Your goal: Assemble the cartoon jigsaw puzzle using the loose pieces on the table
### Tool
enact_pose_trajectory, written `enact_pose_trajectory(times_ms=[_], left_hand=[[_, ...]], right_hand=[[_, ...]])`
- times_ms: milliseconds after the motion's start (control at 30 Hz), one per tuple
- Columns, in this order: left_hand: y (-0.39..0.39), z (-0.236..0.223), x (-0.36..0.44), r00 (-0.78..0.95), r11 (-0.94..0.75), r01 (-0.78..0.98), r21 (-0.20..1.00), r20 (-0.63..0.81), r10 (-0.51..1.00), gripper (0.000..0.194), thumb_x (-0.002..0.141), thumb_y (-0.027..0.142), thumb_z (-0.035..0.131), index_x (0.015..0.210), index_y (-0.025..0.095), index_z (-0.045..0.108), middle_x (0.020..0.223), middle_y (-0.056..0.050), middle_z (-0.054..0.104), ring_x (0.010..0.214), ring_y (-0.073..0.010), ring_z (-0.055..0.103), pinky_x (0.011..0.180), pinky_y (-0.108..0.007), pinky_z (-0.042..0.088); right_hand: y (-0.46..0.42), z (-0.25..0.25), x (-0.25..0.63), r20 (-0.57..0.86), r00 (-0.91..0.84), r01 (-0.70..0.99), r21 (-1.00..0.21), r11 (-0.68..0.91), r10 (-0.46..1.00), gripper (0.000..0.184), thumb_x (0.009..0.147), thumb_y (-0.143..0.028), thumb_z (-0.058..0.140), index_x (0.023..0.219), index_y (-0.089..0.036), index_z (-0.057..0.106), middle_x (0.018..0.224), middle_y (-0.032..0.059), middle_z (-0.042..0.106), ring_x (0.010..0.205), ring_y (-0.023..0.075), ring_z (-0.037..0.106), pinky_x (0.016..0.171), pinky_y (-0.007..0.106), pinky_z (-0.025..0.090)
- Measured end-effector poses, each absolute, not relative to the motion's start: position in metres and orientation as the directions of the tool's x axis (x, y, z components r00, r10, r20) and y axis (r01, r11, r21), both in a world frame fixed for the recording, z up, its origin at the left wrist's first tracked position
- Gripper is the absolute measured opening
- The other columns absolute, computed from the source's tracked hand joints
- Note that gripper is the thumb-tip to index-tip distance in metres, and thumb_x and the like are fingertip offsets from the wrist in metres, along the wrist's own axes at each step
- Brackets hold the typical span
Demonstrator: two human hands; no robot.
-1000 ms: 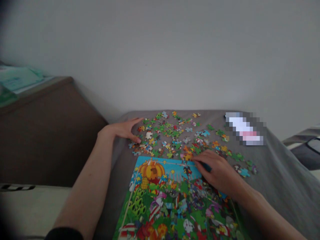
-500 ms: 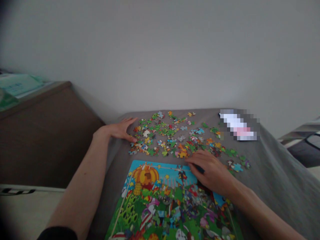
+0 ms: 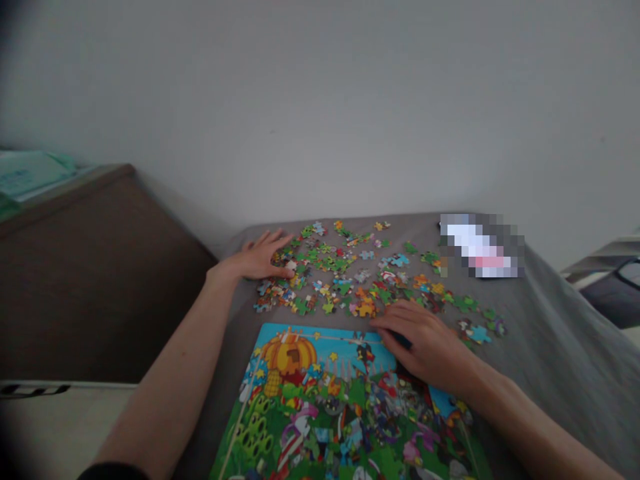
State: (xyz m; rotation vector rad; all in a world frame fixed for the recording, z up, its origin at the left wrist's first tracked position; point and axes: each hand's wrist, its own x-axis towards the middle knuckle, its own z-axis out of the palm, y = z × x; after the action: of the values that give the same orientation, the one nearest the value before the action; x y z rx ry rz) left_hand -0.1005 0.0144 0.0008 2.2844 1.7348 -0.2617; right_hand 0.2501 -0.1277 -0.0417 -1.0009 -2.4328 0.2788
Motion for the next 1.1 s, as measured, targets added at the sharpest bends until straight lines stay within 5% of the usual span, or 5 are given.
enact_pose_trajectory(times_ms=[133, 467, 567, 833, 1100], left_hand=[[0.017, 0.001, -0.103, 0.198, -0.179, 0.978, 0.104, -0.209, 0.958, 0.084, 0.089, 0.075, 0.041, 0.159, 0.033, 0.019, 0.168, -0.006, 0.01, 0.154, -0.0361, 0.003, 0.117, -0.066, 0.014], [0.018, 0.002, -0.109, 0.238, -0.22, 0.97, 0.099, -0.242, 0.941, 0.103, 0.077, 0.071, 0.064, 0.159, 0.035, 0.016, 0.168, -0.008, 0.003, 0.153, -0.0383, 0.0, 0.116, -0.066, 0.017], [0.028, -0.001, -0.135, 0.124, -0.112, 0.981, 0.159, -0.067, 0.99, 0.079, 0.089, 0.067, 0.049, 0.156, 0.029, 0.031, 0.165, -0.009, 0.023, 0.152, -0.0338, 0.016, 0.118, -0.056, 0.024], [0.039, -0.01, -0.17, -0.047, 0.04, 0.923, 0.383, 0.011, 0.999, 0.058, 0.073, 0.05, 0.074, 0.124, 0.023, 0.068, 0.13, -0.011, 0.067, 0.121, -0.0315, 0.061, 0.101, -0.04, 0.047], [0.038, -0.009, -0.145, -0.011, -0.016, 0.895, 0.447, 0.058, 0.998, 0.026, 0.086, 0.036, 0.06, 0.102, 0.022, 0.074, 0.098, -0.005, 0.076, 0.088, -0.0201, 0.07, 0.078, -0.029, 0.052]], right_hand=[[-0.129, -0.041, 0.249, 0.353, -0.602, 0.613, -0.37, 0.698, 0.716, 0.022, 0.098, -0.021, 0.049, 0.106, -0.022, 0.07, 0.098, 0.0049, 0.074, 0.095, 0.0212, 0.068, 0.09, 0.042, 0.054], [-0.127, -0.041, 0.252, 0.36, -0.604, 0.614, -0.359, 0.703, 0.711, 0.023, 0.098, -0.022, 0.049, 0.107, -0.023, 0.07, 0.1, 0.0053, 0.075, 0.096, 0.0216, 0.068, 0.091, 0.042, 0.054], [-0.126, -0.041, 0.255, 0.375, -0.598, 0.616, -0.351, 0.705, 0.709, 0.023, 0.098, -0.022, 0.049, 0.106, -0.024, 0.07, 0.1, 0.005, 0.075, 0.095, 0.0213, 0.068, 0.088, 0.041, 0.055], [-0.125, -0.043, 0.257, 0.393, -0.595, 0.612, -0.343, 0.712, 0.701, 0.021, 0.098, -0.024, 0.051, 0.108, -0.025, 0.07, 0.1, 0.0041, 0.075, 0.095, 0.0215, 0.069, 0.087, 0.041, 0.055], [-0.125, -0.044, 0.257, 0.387, -0.606, 0.616, -0.324, 0.718, 0.695, 0.022, 0.098, -0.022, 0.05, 0.107, -0.025, 0.07, 0.1, 0.0041, 0.075, 0.095, 0.0214, 0.069, 0.088, 0.041, 0.055]])
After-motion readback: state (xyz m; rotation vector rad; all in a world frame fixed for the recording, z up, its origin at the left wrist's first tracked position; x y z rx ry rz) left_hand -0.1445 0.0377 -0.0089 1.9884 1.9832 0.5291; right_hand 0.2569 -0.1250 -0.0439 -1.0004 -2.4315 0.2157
